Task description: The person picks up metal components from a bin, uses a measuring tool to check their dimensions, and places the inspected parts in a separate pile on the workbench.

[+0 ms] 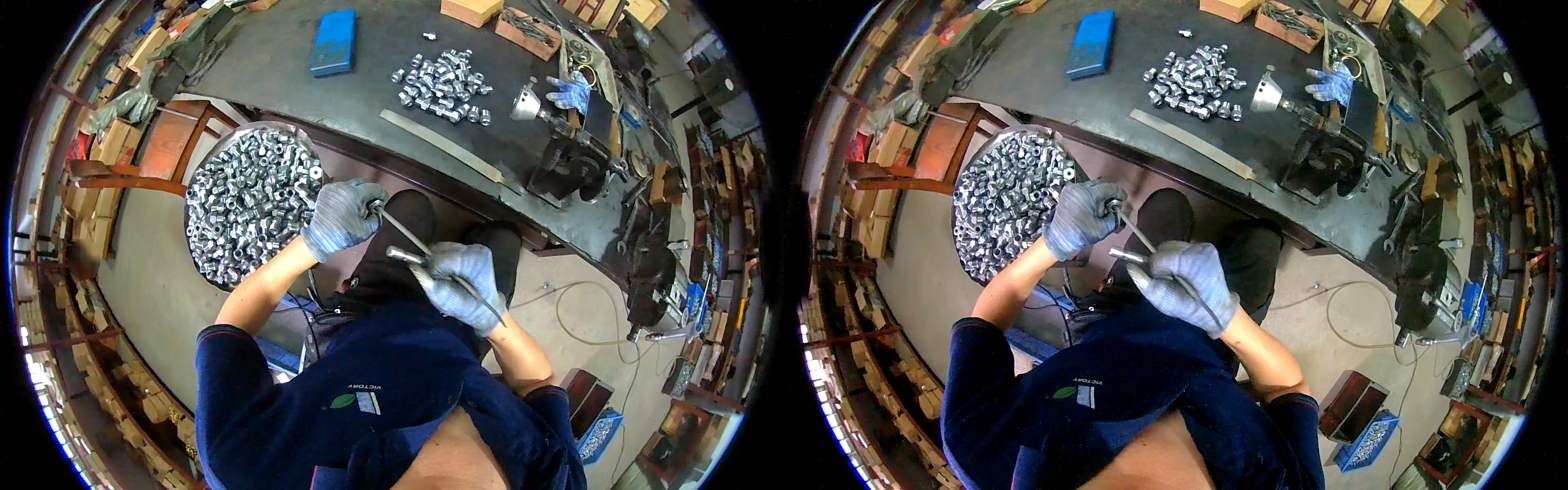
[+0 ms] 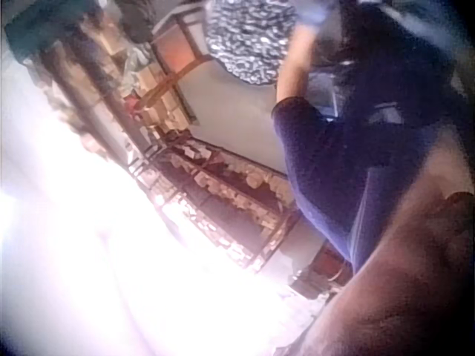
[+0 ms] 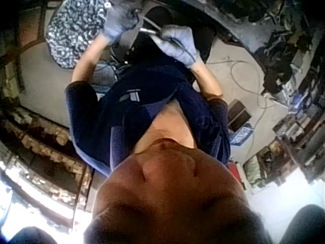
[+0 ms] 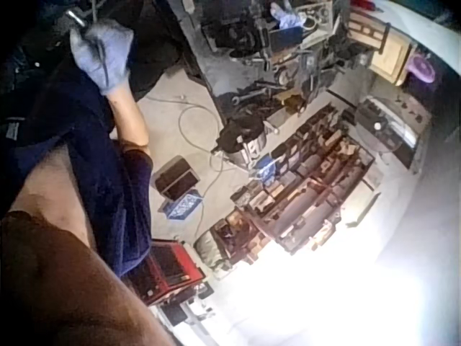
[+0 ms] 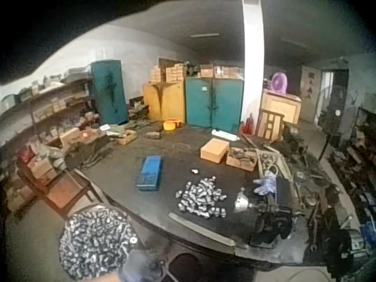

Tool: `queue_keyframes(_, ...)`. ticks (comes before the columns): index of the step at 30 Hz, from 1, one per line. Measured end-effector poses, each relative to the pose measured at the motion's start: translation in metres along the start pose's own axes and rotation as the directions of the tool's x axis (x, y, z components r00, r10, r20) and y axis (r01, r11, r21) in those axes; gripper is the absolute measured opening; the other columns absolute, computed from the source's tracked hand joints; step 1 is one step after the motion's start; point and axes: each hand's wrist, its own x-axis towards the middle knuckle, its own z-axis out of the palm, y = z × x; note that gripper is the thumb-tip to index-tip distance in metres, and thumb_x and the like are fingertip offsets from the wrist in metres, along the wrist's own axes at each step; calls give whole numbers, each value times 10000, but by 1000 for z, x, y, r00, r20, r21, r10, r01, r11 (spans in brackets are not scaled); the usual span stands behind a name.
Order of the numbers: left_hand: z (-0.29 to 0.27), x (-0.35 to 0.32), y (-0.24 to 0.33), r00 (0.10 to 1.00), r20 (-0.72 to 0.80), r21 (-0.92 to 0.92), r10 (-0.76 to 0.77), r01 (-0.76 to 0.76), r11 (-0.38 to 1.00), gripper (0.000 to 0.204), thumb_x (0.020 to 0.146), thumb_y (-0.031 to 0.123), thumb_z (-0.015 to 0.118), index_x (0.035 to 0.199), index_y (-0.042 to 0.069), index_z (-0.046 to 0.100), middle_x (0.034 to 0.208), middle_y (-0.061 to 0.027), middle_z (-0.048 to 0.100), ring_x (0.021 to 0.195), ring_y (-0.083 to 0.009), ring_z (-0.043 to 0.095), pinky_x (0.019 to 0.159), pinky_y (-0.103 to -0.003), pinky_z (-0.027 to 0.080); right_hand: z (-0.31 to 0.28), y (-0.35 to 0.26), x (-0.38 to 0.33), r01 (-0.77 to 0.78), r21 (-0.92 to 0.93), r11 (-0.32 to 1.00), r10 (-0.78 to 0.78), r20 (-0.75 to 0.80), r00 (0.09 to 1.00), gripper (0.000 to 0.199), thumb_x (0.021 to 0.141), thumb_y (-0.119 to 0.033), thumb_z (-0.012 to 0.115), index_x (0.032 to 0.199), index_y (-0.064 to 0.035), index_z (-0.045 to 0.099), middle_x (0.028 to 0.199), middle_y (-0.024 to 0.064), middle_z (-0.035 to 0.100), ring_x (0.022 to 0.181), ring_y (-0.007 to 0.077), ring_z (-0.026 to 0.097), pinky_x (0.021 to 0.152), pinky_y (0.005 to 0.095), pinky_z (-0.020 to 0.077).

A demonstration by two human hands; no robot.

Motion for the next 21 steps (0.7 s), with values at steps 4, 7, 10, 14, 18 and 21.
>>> queue_keyframes(4,12,-1,6,1000,-3,-105,-1,0,994,198,653,157,689,849,134,664,738,-101,628,682,-311,610,591,-392,475,22,15,9,92,-267,959,-72,83,994,228,719,-271,732,601,-106,628,581,112,571,507,288,576,481,364,452)
queue_keyframes(7,7,8,9,997,37,-117,-74,77,990,192,687,184,676,871,134,661,720,-98,621,674,-306,613,575,-385,470,20,11,14,118,-417,901,-84,99,992,267,739,-320,702,574,-123,629,531,92,518,477,272,554,448,366,430)
queue_keyframes(10,-5,24,4,981,66,-124,-185,192,974,181,733,218,640,884,120,658,669,-107,600,618,-293,599,565,-382,470,2,4,3,158,-349,924,-150,52,987,297,739,-299,692,522,-126,588,497,78,464,439,256,518,401,358,393)
queue_keyframes(14,-3,45,-30,971,-21,-291,-240,223,930,260,714,213,696,927,67,666,749,-138,655,666,-242,637,642,-331,499,-8,-2,-14,56,-397,916,-91,-71,993,311,688,-251,727,491,-115,529,519,93,497,440,269,511,407,354,393)
queue_keyframes(18,7,92,-85,948,53,-70,-315,318,945,341,747,227,697,1021,28,657,845,-118,689,714,-127,614,670,-306,501,-7,14,-24,-25,-324,946,-13,-115,993,276,633,-184,753,500,-120,520,531,98,502,470,279,528,433,347,422)
queue_keyframes(21,9,137,-91,949,-23,74,-313,314,947,282,731,215,637,986,99,669,978,-162,664,941,-326,630,823,-401,491,-8,21,-34,-73,-242,967,32,-170,985,272,635,-170,761,515,-119,523,541,100,509,491,282,535,455,332,430)
